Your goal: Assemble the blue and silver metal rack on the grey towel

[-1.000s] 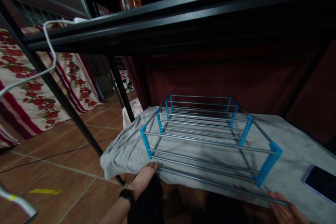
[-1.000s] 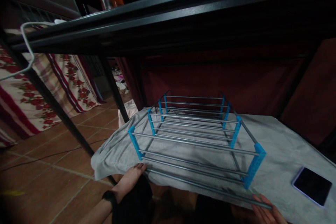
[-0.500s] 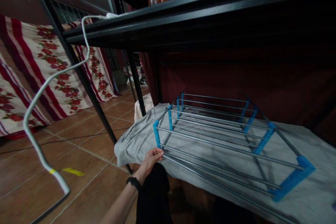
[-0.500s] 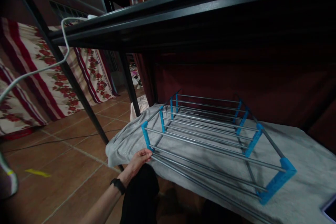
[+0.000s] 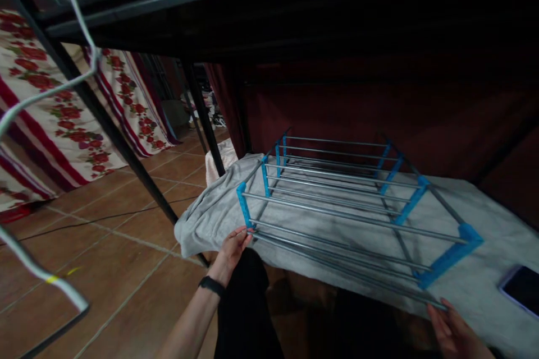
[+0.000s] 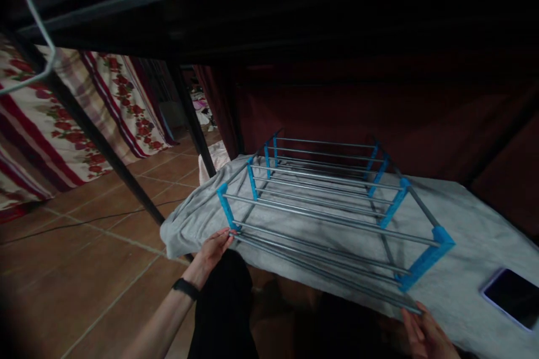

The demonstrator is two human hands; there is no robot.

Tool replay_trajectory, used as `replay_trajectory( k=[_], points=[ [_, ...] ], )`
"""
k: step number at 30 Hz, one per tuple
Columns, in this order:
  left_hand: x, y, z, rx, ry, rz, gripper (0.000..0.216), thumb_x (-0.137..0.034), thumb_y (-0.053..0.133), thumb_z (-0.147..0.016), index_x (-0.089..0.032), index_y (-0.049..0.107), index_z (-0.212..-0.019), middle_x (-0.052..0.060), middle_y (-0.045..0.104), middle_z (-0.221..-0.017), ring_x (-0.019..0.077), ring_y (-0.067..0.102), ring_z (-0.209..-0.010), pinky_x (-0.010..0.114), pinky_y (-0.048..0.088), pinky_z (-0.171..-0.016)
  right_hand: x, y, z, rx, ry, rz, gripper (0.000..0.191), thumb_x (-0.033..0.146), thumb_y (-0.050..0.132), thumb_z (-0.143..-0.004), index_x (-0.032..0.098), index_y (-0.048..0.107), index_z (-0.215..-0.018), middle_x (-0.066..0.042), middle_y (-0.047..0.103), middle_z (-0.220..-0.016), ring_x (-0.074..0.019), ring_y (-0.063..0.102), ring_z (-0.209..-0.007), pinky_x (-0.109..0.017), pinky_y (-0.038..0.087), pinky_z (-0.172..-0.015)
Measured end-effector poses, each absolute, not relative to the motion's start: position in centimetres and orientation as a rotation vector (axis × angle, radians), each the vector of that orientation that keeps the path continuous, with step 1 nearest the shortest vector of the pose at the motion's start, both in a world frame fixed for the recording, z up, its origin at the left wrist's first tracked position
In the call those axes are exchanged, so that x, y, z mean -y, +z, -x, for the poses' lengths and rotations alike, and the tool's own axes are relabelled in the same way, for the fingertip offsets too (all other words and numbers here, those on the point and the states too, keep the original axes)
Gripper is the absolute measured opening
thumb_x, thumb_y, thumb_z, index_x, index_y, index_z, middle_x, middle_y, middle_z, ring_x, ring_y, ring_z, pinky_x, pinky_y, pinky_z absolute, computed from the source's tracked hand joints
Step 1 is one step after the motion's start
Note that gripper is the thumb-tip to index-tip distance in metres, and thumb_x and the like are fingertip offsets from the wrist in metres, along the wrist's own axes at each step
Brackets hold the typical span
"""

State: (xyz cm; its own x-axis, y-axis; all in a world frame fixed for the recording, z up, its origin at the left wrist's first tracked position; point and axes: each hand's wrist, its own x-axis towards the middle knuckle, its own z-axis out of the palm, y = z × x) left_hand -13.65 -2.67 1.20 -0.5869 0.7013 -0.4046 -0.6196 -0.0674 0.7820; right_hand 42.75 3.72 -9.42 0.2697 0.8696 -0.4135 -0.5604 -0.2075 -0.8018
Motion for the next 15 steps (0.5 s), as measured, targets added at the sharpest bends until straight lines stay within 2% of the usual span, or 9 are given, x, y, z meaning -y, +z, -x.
replay_trajectory(
  k=[5, 15],
  points=[
    [2.6, 1.4, 14.8, -1.332, 1.780, -0.069, 0.022, 0.006, 0.051, -0.081, -0.012, 0.062, -0.087, 0.004, 0.071, -0.077, 0.0107, 0.069, -0.069, 0.018, 0.058, -0.066, -3.5, -4.6, -38.7, 0.240, 1.278, 1.039, 0.024, 0.018, 0.079, -0.064, 0.023, 0.069, -0.085, 0.004, 0.066, -0.086, -0.0089, 0.066, -0.080, -0.021, 0.058, -0.084],
    [2.2, 1.4, 15.3, -1.435, 1.763, 0.040, 0.024, 0.006, 0.048, -0.081, -0.014, 0.061, -0.076, 0.001, 0.068, -0.073, 0.0082, 0.066, -0.066, 0.014, 0.056, -0.061, -5.1, 0.5, -34.9, 0.300, 1.269, 0.908, 0.021, 0.023, 0.080, -0.066, 0.022, 0.066, -0.081, 0.003, 0.070, -0.082, -0.0104, 0.066, -0.078, -0.024, 0.058, -0.078]
  ],
)
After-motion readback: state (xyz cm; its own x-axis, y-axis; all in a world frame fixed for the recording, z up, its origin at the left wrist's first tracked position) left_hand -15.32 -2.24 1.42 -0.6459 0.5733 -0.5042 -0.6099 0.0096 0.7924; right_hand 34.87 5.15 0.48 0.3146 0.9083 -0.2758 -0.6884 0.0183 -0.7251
